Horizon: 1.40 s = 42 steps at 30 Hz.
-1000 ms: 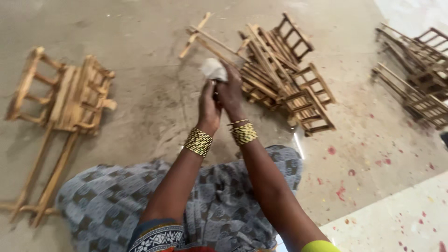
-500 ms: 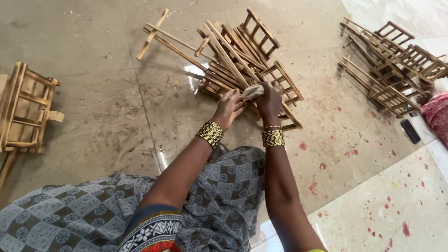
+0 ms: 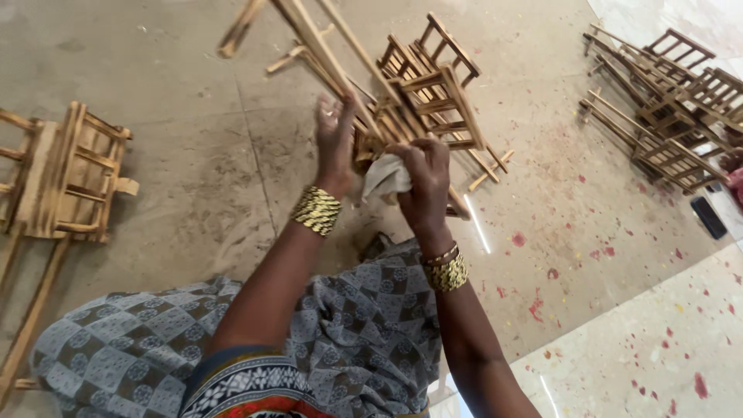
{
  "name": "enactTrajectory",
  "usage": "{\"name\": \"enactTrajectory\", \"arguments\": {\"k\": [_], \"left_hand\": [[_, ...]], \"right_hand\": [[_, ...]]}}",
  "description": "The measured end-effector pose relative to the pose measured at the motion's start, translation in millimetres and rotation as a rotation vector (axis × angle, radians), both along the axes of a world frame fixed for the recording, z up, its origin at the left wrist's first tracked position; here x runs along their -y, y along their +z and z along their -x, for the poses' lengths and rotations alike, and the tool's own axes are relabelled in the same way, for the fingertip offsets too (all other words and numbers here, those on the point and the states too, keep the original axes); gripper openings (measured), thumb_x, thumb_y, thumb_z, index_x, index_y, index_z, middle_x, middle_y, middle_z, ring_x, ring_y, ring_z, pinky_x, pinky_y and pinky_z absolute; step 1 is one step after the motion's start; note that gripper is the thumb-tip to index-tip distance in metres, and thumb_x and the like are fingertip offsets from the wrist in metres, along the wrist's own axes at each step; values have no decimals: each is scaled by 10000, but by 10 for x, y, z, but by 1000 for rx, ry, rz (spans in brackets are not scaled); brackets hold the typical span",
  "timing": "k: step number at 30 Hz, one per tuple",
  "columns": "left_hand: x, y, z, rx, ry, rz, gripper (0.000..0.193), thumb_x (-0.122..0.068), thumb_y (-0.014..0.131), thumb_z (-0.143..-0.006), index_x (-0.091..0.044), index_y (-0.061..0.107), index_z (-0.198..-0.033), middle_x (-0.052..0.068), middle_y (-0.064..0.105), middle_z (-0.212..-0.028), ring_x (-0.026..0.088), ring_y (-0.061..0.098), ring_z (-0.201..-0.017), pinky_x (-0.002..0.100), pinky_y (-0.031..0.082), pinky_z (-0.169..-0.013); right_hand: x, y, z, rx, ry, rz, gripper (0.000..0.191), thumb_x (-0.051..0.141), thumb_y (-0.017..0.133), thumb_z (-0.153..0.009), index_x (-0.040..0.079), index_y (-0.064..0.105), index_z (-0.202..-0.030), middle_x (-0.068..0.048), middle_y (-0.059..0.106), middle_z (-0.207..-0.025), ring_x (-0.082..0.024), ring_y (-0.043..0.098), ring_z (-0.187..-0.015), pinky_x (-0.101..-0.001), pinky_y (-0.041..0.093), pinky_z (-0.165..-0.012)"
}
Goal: The person sits on the floor and wipes miniature wooden chair frames one at a time with a cloth, turning each frame over to reach different sides, then sets the wiped frame aside with a pile of finished frames.
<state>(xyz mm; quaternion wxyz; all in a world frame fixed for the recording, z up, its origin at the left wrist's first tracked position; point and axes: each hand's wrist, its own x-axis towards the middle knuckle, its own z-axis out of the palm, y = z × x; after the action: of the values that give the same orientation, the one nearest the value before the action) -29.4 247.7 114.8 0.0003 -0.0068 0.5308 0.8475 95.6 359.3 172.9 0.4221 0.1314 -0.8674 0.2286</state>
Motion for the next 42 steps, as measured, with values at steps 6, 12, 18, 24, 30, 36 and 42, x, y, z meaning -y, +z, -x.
{"name": "enactTrajectory", "arguments": {"k": [6,12,18,24,30,36,42], "left_hand": [[1166,573,177,-469,242,-108,954,-483,810,-922,-62,272,-1588,176,471,-1555,288,477,-1464,453,429,-1263],[1947,732,233,-754,384,-97,528,-229,836,-1087,-46,462,-1411,76,567,-1288,172,551,-1194,348,464,-1110],[2091,835,323,-561,553,150,455,-199,880,-939,-31,476,-1063,86,478,-1032,171,478,-938,347,471,-861],[1961,898,248,-730,471,150,515,-269,844,-971,-70,457,-1246,90,673,-1112,176,716,-1006,336,637,-925],[1939,1023,147,-933,451,424,837,-248,880,-973,-37,219,-1441,130,602,-1303,201,682,-1034,315,621,-866],[2144,1221,11,-698,-129,198,738,-236,765,-1020,-21,339,-1583,113,607,-1471,160,665,-1238,345,565,-1091],[2374,1372,-74,-711,-164,-47,344,-303,600,-1047,-48,535,-1268,55,596,-1338,109,587,-1220,276,487,-1122]], "right_hand": [[657,168,-133,-6,225,86,283,26,694,-824,107,745,-1090,-122,638,-1100,-305,601,-1125,-457,511,-951],[1114,-309,97,-36,393,175,229,107,792,-817,112,730,-1038,-94,662,-1094,-284,644,-1102,-525,433,-1181],[1285,-1080,697,-74,406,120,127,21,750,-900,139,720,-934,-29,675,-993,-164,645,-974,-512,497,-1184],[1234,-1021,789,49,271,155,227,34,785,-836,121,696,-1026,-58,643,-1063,-214,669,-995,-318,639,-813],[1382,-87,889,499,634,862,623,205,730,-893,91,422,-1423,-119,569,-1288,-200,634,-1139,-370,628,-932],[1778,235,1225,121,654,726,431,212,506,-1131,130,421,-1545,-115,589,-1314,-167,616,-1156,-350,582,-982],[2142,-318,1027,86,369,428,355,165,508,-1122,120,493,-1473,-119,622,-1272,-207,592,-1202,-372,557,-1032]]}}
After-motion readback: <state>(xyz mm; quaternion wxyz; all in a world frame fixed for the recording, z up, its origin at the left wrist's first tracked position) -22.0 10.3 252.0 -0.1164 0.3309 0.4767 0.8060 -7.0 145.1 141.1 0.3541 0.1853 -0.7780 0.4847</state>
